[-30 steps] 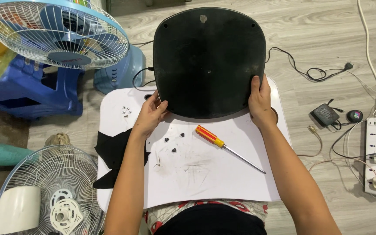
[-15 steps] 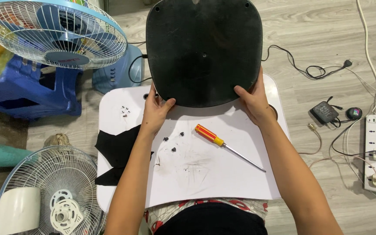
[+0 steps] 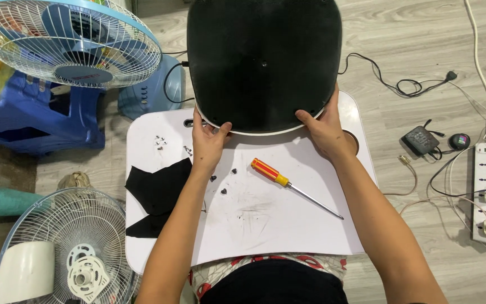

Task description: The person uses a screwdriver to remove screws from the back of a black electronic device. They separate the casing to reveal the internal components and wires, then reassemble the device by aligning the parts and securing them with screws.

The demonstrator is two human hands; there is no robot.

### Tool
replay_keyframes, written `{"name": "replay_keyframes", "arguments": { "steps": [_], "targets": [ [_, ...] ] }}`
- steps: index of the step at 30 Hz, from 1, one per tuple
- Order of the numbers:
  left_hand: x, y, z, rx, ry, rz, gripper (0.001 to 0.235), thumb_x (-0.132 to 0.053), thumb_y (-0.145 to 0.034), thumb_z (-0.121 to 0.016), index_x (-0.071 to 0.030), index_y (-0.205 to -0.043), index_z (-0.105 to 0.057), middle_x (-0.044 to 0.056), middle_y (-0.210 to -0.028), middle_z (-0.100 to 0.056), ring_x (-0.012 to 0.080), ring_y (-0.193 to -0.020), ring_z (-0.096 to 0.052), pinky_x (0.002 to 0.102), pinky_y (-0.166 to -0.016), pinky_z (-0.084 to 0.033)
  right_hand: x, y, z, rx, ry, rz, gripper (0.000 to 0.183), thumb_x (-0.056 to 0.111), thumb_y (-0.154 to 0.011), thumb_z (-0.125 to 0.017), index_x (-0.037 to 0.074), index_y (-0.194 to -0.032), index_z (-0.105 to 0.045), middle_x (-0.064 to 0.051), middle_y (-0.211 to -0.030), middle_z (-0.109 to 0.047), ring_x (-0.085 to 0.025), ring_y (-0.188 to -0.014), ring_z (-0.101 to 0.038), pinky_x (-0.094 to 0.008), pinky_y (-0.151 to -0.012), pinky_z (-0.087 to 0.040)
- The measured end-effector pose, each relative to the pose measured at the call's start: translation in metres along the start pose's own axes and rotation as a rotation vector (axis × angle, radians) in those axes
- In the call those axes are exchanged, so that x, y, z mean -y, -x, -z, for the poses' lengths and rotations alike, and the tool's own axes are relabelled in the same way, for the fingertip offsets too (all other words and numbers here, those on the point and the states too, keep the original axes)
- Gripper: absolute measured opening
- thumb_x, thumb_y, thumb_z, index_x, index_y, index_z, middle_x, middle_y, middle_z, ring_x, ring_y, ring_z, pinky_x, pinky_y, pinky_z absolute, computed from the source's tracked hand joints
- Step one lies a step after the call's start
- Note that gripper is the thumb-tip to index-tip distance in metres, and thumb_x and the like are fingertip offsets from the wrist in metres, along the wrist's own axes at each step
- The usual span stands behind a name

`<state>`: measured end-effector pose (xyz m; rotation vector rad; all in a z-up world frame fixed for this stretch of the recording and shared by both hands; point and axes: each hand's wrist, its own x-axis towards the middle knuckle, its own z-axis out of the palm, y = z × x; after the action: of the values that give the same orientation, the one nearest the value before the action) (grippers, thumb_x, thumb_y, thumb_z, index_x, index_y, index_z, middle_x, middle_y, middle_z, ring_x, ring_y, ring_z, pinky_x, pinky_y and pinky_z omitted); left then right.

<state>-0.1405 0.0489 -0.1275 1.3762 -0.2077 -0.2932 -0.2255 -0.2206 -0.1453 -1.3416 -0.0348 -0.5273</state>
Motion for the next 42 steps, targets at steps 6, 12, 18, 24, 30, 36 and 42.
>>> {"name": "replay_keyframes", "arguments": {
  "steps": [6,12,18,24,30,36,42],
  "targets": [
    [0.011,-0.007,0.01,-0.065,-0.035,0.016,0.097,-0.014,-0.092,-0.078,-0.029,-0.161,-0.012,0.008,-0.119,-0.068,0.0177,-0.094,-0.074,0.027,-0.081,-0.067,-0.008,-0.004,0.003,-0.005,0.054,0.042,0.104,-0.003,-0.089,-0.082,0.024,-0.161,-0.013,-0.009,-0.155,-0.046,-0.022,-0.139,-0.048,-0.041,-0.114,-0.05],
    [0.018,-0.006,0.014,-0.029,-0.006,-0.014,0.101,-0.007,-0.092,-0.075,-0.027,-0.162,-0.006,0.01,-0.125,-0.065,0.021,-0.102,-0.073,0.029,-0.089,-0.065,-0.005,0.001,-0.001,-0.009,0.084,0.039,0.102,-0.004,-0.091,-0.079,0.022,-0.162,-0.011,-0.01,-0.155,-0.045,-0.022,-0.141,-0.046,-0.042,-0.118,-0.044],
    [0.02,-0.004,0.015,-0.001,-0.082,-0.149,0.103,-0.009,-0.091,-0.08,-0.016,-0.163,-0.007,0.015,-0.146,-0.053,0.0218,-0.128,-0.059,0.035,-0.106,-0.056,-0.002,0.001,0.0,-0.018,0.116,0.058,0.096,0.002,-0.096,-0.075,0.02,-0.163,-0.009,-0.012,-0.159,-0.04,-0.022,-0.145,-0.041,-0.043,-0.121,-0.04],
    [-0.016,0.012,-0.001,-0.08,-0.451,-0.148,0.098,-0.034,-0.096,-0.074,-0.012,-0.163,-0.006,0.026,-0.158,-0.035,0.0406,-0.145,-0.039,0.049,-0.119,-0.039,-0.005,0.001,0.005,-0.073,0.398,0.179,0.096,0.008,-0.102,-0.071,0.017,-0.165,0.0,-0.021,-0.164,-0.032,-0.03,-0.15,-0.033,-0.051,-0.125,-0.028],
    [-0.026,0.018,-0.008,-0.083,-0.529,-0.157,0.101,-0.043,-0.095,-0.07,-0.013,-0.163,-0.001,0.031,-0.158,-0.032,0.0474,-0.146,-0.034,0.06,-0.116,-0.034,0.016,0.003,-0.009,-0.159,0.611,0.115,0.088,0.019,-0.103,-0.067,0.01,-0.165,-0.005,-0.027,-0.16,-0.037,-0.04,-0.147,-0.038,-0.056,-0.122,-0.03],
    [-0.019,0.013,-0.005,-0.082,-0.607,-0.256,0.1,-0.045,-0.096,-0.068,-0.009,-0.164,-0.004,0.03,-0.163,-0.019,0.0479,-0.148,-0.028,0.058,-0.117,-0.033,0.005,0.001,-0.003,-0.178,0.555,0.167,0.084,0.018,-0.102,-0.066,0.008,-0.164,-0.01,-0.024,-0.158,-0.04,-0.036,-0.147,-0.039,-0.052,-0.122,-0.03],
    [-0.022,0.016,-0.006,-0.096,-0.582,-0.287,0.095,-0.035,-0.097,-0.07,-0.008,-0.163,-0.008,0.032,-0.161,-0.02,0.0507,-0.145,-0.031,0.059,-0.112,-0.039,0.007,0.002,-0.003,-0.187,0.543,0.192,0.08,0.019,-0.103,-0.064,0.006,-0.164,-0.013,-0.022,-0.157,-0.041,-0.034,-0.146,-0.04,-0.051,-0.121,-0.031]
  ]
}}
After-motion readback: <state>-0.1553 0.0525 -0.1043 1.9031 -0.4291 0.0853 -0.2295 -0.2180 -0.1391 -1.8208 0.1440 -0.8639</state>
